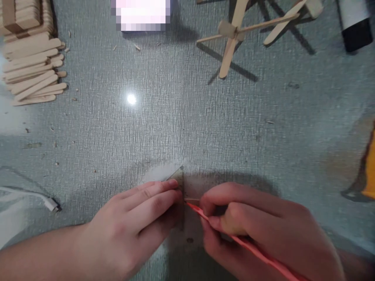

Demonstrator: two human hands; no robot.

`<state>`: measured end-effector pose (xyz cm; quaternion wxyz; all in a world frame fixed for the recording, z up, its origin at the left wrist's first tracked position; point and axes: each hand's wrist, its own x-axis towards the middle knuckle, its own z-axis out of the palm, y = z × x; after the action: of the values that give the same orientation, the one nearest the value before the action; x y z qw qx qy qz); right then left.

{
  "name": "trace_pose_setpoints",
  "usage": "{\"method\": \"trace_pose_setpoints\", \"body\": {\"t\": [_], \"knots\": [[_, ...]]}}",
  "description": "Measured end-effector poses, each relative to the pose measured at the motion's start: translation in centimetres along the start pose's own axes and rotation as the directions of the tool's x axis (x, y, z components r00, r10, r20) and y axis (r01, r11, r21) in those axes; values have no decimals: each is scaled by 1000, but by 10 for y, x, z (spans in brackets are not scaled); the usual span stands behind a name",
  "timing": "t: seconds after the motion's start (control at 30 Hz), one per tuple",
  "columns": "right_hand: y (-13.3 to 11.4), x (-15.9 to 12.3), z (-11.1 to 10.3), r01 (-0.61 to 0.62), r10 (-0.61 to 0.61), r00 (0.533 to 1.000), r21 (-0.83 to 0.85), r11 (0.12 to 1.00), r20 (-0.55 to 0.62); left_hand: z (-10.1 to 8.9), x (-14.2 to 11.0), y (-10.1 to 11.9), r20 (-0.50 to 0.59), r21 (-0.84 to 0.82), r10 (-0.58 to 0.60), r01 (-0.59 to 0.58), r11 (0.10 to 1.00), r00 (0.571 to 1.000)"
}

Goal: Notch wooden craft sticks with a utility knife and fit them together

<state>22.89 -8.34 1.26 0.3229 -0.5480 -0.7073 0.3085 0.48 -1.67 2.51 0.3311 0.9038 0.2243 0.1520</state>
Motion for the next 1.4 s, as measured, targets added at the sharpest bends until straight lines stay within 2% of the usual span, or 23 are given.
{"method": "trace_pose_setpoints", "body": {"t": [0.33,0.6,0.87,1.0,1.13,1.4], "knots": [[1,-3,-1,3,-3,1000,-3,1000,-9,-1,2,0,11,34,31,-31,999,999],[-1,0,-2,-6,6,1000,0,1000,-4,0,2,0,12,17,20,-20,1000,1000],[2,-2,-3,9,-8,999,6,1000,-47,-1,3,0,4,-9,-11,11,1000,1000],[4,0,-9,31,-31,999,6,999,6,0,2,0,-8,2,-2,2,1000,1000],[3,-1,-8,9,-8,1000,12,1000,-21,2,1,0,-8,-8,-18,18,1000,1000],[2,2,-4,1,-1,1000,6,1000,9,1,1,0,-3,-30,-25,25,999,1000]]}}
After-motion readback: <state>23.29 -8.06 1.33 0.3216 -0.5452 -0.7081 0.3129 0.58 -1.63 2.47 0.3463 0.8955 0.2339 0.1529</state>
